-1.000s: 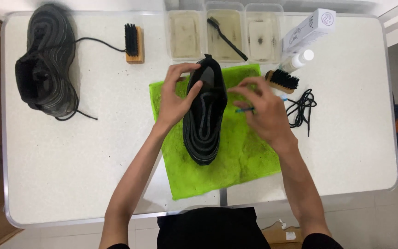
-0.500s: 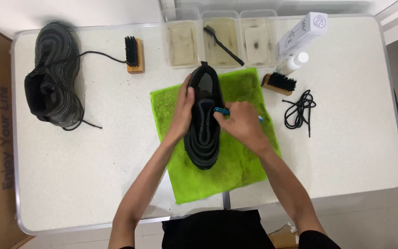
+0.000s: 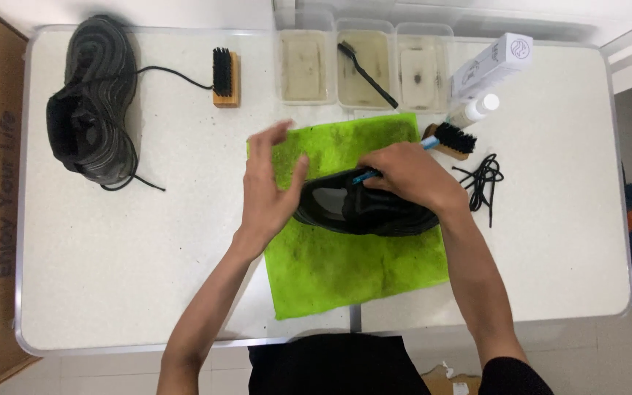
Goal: The person cleans a black sneaker and its insole using a toothbrush and cleaning solution. They scrub the shoe's upper, remove the insole, apply solution to the insole, and scrub it thoroughly on a green towel.
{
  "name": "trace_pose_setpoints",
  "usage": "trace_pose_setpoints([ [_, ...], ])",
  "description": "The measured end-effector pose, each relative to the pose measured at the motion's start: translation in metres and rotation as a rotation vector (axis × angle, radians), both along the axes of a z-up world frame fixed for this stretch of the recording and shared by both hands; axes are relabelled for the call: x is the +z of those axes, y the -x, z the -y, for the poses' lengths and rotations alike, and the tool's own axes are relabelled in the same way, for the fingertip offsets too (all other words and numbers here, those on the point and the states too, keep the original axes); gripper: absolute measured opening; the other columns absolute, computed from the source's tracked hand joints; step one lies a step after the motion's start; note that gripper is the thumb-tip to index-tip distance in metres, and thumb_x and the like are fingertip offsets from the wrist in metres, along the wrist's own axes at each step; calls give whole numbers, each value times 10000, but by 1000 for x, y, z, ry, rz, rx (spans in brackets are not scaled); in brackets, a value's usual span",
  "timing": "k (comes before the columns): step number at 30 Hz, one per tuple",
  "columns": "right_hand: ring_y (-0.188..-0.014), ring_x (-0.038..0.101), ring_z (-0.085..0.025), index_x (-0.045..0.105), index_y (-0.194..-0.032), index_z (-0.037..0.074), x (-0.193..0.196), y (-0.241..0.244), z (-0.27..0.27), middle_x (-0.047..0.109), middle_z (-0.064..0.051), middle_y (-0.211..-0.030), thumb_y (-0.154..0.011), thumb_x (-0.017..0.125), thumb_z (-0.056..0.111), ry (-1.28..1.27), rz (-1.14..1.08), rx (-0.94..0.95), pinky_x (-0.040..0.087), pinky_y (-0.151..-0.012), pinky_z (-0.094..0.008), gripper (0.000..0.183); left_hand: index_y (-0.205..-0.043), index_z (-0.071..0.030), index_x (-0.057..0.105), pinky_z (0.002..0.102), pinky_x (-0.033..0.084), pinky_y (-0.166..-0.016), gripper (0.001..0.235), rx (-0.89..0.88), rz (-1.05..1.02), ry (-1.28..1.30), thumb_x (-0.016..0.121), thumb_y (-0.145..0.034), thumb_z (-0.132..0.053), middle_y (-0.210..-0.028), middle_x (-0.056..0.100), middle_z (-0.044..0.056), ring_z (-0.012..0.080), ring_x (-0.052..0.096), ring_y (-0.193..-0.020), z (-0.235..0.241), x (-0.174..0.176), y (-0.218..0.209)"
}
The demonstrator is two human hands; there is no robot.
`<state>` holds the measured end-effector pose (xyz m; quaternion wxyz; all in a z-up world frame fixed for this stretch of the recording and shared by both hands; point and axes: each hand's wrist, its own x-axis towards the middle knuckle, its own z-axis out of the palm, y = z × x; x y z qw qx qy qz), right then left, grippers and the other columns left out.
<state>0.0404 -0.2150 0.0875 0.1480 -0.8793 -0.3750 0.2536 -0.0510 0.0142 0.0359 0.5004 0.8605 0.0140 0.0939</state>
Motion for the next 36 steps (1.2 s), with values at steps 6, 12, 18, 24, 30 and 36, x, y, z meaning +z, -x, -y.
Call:
trace_pose_setpoints([
  [6,-913,737,-372,703,-1217,108,9,1,5,714,-96,-1160,-953,688,119,-79,95,-65,591,-789,-488,265,-1363,-168,670,501,492,-1057,398,-236,-92,239,434,-1131,-389,-1221,655,79,315,678,-1222,1,-32,-14],
  [12,-936,745,-330,724,-1010,185,7,18,-2,759,-21,-1045,-937,736,353,-335,116,131,603,-785,-472,183,-1383,-113,678,468,486,-1060,650,-434,-116,496,294,-1113,-562,-1261,730,141,302,678,-1228,10,-62,-27],
  [18,-688,711,-284,721,-936,164,0,22,21,691,-35,-844,-1052,628,381,-130,251,65,602,-700,-456,262,-1379,-96,661,583,462,-1066,455,-541,-86,380,522,-970,44,-1265,673,189,435,630,-1239,10,-52,-28],
  [24,-857,786,-256,717,-1274,265,7,26,19,795,-33,-1012,-936,696,227,372,141,5,646,-758,-410,341,-1372,0,630,698,408,-1112,590,-549,-144,412,435,-829,123,-1241,640,291,557,580,-1250,10,-41,-27],
  [30,-457,594,-198,710,-775,145,-64,30,-5,641,-16,-582,-937,682,174,284,310,101,542,-524,-360,167,-1400,0,603,737,396,-1105,614,-568,-191,354,402,-825,82,-1248,624,303,576,568,-1255,5,-34,-28],
  [36,-382,484,-189,571,-648,146,-123,41,-5,485,-3,-472,-942,706,189,155,414,82,472,-455,-331,327,-1416,9,583,764,368,-1113,632,-587,-199,359,373,-820,42,-1274,605,327,596,538,-1284,3,-34,-27],
])
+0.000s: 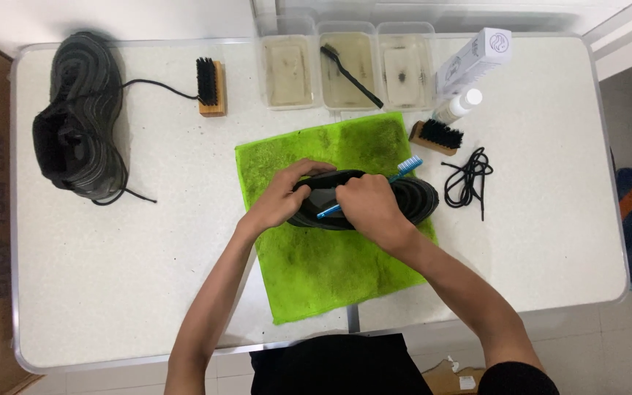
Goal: The person cleans a black sneaker and its insole using a toothbrush and cleaning solution. They scrub the shoe's upper, remove the insole, apply solution to the insole, and scrub it thoroughly on a green towel.
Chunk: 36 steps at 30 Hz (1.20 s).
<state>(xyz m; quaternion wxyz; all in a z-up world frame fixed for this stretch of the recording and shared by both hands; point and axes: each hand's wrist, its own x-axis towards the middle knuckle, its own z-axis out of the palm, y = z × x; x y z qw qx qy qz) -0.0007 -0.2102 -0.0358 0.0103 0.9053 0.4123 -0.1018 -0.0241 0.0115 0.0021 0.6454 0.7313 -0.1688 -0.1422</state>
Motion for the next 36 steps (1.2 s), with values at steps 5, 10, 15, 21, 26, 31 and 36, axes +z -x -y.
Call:
trace_pose_setpoints([
  [5,-477,582,-221,699,-890,57,21,-6,-2,617,-79,-602,-898,692,83,-23,-63,-54,510,-494,-361,29,-1427,-5,584,746,364,-1127,619,-6,-27,-25,392,-842,63,-1303,614,300,561,553,-1296,0,2,1],
  [10,-583,659,-263,700,-1201,27,65,-3,4,705,-130,-792,-894,654,23,-74,-166,-80,562,-555,-428,311,-1433,19,558,776,353,-1118,608,-13,-14,-42,379,-854,77,-1308,593,330,595,522,-1306,-1,7,0],
  [15,-561,642,-288,703,-1214,215,42,3,32,666,-34,-884,-773,617,77,-201,-38,-129,566,-554,-422,470,-1465,-36,558,739,293,-1171,585,-46,-16,4,350,-921,-91,-1348,598,293,558,525,-1334,-5,-13,0],
  [21,-659,672,-351,730,-1101,169,84,12,34,644,-59,-1039,-867,662,35,-345,-68,-275,604,-651,-547,278,-1502,-49,546,735,326,-1147,533,-46,-59,30,408,-987,-75,-1336,601,296,555,535,-1313,-4,29,5],
  [26,-822,718,-345,746,-1038,195,82,8,48,606,-18,-1101,-912,708,74,-503,-223,-423,615,-676,-498,178,-1345,-82,662,693,382,-1138,373,30,182,-165,668,-975,-132,-1304,584,215,491,545,-1306,-6,25,10],
  [31,-874,714,-344,751,-1063,164,83,7,48,638,-30,-1046,-918,749,84,-514,-293,-505,617,-695,-499,166,-901,-142,793,526,460,-1137,116,186,531,-541,848,-873,-240,-1284,589,-2,257,579,-1309,9,11,20],
  [36,-753,683,-352,718,-1188,123,118,-4,42,675,-72,-1063,-929,787,111,-644,-338,-454,576,-676,-568,268,-969,-122,714,475,651,-798,90,248,443,-366,773,-919,-167,-1191,588,-27,264,752,-888,28,18,27],
])
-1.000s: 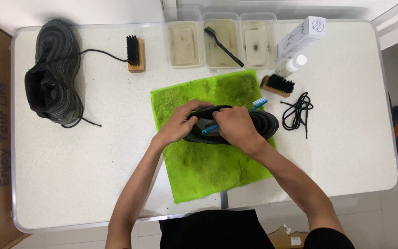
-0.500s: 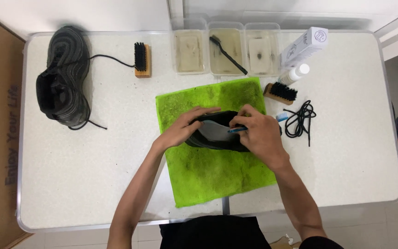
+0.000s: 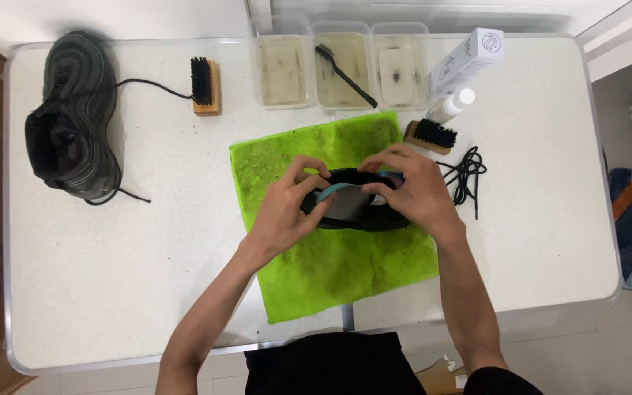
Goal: The person cleans a black sneaker and its insole using a toothbrush and cleaning solution. They scrub the shoe's upper, remove the insole, apply solution to the insole, and scrub it thoroughly on a green towel.
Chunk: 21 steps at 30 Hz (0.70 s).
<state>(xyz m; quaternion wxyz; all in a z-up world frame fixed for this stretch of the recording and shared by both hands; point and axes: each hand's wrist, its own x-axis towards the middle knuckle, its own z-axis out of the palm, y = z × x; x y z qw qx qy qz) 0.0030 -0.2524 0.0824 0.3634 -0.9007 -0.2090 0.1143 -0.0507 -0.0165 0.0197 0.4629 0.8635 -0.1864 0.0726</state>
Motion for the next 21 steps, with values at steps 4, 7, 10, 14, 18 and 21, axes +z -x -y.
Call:
trace_pose_setpoints([
  [4,-826,701,-408,667,-1330,132,13,-4,3,656,-142,-1205,-884,831,213,154,-37,42,599,-699,-573,482,-899,-67,715,470,663,-769,56,64,0,144,746,-926,-104,-1122,610,16,303,782,-830,16,20,8],
  [7,-1039,674,-529,643,-1367,81,22,-1,3,656,-203,-1229,-858,825,171,222,-139,70,569,-812,-663,548,-828,-48,706,448,663,-761,130,170,-4,253,740,-937,-110,-1105,598,23,279,773,-835,22,27,8],
  [10,-1089,655,-564,632,-1363,27,15,-1,5,675,-264,-1214,-889,772,130,219,-221,76,547,-867,-699,505,-802,-70,686,445,642,-705,178,236,2,345,698,-978,-90,-1087,534,4,251,736,-803,22,30,5],
  [14,-1040,669,-550,640,-1362,57,1,-3,10,671,-243,-1196,-921,734,126,210,-180,113,547,-809,-700,457,-754,-88,521,456,512,-749,317,228,-6,465,614,-1056,-120,-928,459,5,251,629,-908,29,28,3],
  [18,-1043,669,-541,618,-1381,65,-4,-3,10,640,-229,-1235,-929,723,123,246,-193,135,562,-778,-695,467,-733,-113,436,455,449,-868,391,305,104,473,584,-1094,-141,-862,413,-27,203,512,-961,32,32,1],
  [21,-1035,673,-527,605,-1399,80,-6,-5,11,619,-210,-1264,-942,703,129,272,-217,156,561,-787,-687,470,-727,-104,432,432,484,-832,394,311,117,469,619,-1072,-135,-955,429,-10,174,496,-883,33,27,4],
])
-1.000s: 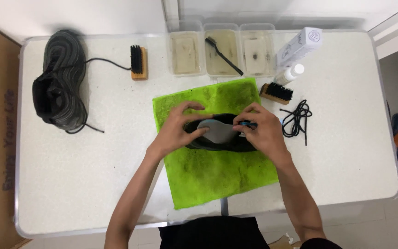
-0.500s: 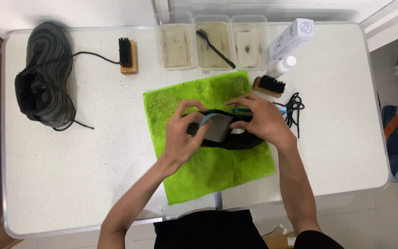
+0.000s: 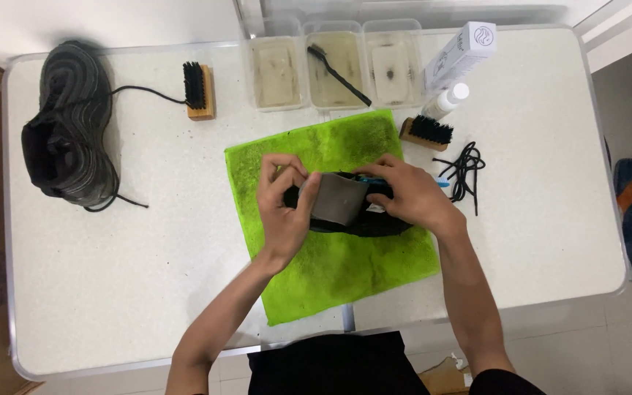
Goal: The person cleans a black sneaker and its insole using a toothbrush and cleaning solution. They scrub the shoe's upper, remove the insole, apply solution to the insole, and scrub it thoroughly on a green towel.
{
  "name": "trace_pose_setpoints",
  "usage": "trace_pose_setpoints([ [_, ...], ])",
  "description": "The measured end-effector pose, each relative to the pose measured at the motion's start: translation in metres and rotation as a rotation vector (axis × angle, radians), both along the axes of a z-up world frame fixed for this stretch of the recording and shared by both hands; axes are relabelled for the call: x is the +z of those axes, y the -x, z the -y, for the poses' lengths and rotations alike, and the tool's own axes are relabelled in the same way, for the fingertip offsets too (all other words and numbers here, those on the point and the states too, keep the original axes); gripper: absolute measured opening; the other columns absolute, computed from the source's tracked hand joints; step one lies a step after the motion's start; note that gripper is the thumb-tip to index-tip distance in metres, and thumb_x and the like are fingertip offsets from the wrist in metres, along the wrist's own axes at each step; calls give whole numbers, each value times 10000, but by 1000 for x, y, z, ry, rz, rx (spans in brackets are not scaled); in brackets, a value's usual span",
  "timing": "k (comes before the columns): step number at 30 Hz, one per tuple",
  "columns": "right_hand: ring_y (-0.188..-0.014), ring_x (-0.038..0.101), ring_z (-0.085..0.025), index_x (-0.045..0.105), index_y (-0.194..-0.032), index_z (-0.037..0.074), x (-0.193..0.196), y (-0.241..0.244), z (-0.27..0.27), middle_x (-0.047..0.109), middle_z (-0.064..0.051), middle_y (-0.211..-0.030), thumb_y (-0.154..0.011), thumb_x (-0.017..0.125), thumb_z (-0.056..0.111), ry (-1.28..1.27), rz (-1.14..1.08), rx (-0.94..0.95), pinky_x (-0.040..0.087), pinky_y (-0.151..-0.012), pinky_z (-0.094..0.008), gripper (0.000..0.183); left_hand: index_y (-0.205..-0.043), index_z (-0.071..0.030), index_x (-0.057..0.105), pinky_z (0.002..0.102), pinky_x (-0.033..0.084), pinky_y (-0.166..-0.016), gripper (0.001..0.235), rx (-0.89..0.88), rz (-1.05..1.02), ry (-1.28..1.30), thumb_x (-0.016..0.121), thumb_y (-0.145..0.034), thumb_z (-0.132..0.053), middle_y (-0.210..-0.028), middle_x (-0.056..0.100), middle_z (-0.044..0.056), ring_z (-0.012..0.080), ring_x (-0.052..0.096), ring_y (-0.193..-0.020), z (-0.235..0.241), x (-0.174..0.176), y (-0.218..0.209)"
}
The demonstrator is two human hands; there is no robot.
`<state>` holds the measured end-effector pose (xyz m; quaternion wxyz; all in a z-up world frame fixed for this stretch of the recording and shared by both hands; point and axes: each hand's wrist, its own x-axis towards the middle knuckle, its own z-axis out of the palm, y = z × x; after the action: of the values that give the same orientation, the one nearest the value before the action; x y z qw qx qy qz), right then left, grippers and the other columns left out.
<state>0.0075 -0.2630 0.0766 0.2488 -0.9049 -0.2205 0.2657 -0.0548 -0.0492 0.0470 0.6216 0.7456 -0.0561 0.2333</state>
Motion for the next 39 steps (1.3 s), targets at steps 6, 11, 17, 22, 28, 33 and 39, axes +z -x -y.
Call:
trace_pose_setpoints([
  [6,-962,693,-516,595,-1415,61,-14,-3,6,628,-227,-1236,-951,691,142,9,14,33,548,-746,-662,480,-683,-153,457,388,411,-939,425,231,145,55,605,-1068,-255,-884,420,-11,180,475,-975,-16,-17,-12],
  [11,-909,716,-463,625,-1388,75,-13,-8,3,662,-213,-1176,-960,712,206,-2,49,43,557,-717,-618,456,-653,-138,468,362,411,-912,465,350,171,35,612,-1072,-280,-830,425,-5,173,480,-964,-52,16,-15],
  [17,-892,711,-463,649,-1332,28,-21,-16,2,684,-228,-1125,-933,760,277,-99,50,65,556,-730,-593,484,-766,-160,453,233,507,-686,398,324,35,369,531,-1098,-365,-814,438,-16,83,552,-713,-86,13,-28],
  [22,-849,715,-435,693,-1257,19,-38,-24,5,699,-217,-1067,-934,778,219,-167,42,25,547,-746,-576,389,-893,-200,575,186,579,-639,326,233,-95,687,545,-1022,-498,-809,570,-54,70,679,-721,-76,32,-30],
  [28,-528,590,-292,754,-1137,87,-94,-19,29,688,-142,-810,-947,719,101,-233,24,-138,475,-563,-482,193,-906,-199,510,210,617,-713,315,9,-215,992,537,-1016,-492,-962,567,-18,98,691,-854,-66,38,-29],
  [33,-691,686,-382,752,-1060,44,-77,-8,43,714,-175,-804,-805,716,10,-229,153,-235,505,-622,-472,259,-937,-191,526,259,654,-801,393,-74,-254,1004,590,-979,-576,-985,587,9,144,688,-933,-68,31,-28],
  [39,-731,700,-344,760,-1101,111,-30,-5,62,712,-130,-821,-943,690,108,-90,234,-361,485,-639,-412,173,-1047,-132,520,298,656,-855,442,-42,-490,840,583,-1003,-567,-997,613,26,190,716,-938,-75,-21,-45],
])
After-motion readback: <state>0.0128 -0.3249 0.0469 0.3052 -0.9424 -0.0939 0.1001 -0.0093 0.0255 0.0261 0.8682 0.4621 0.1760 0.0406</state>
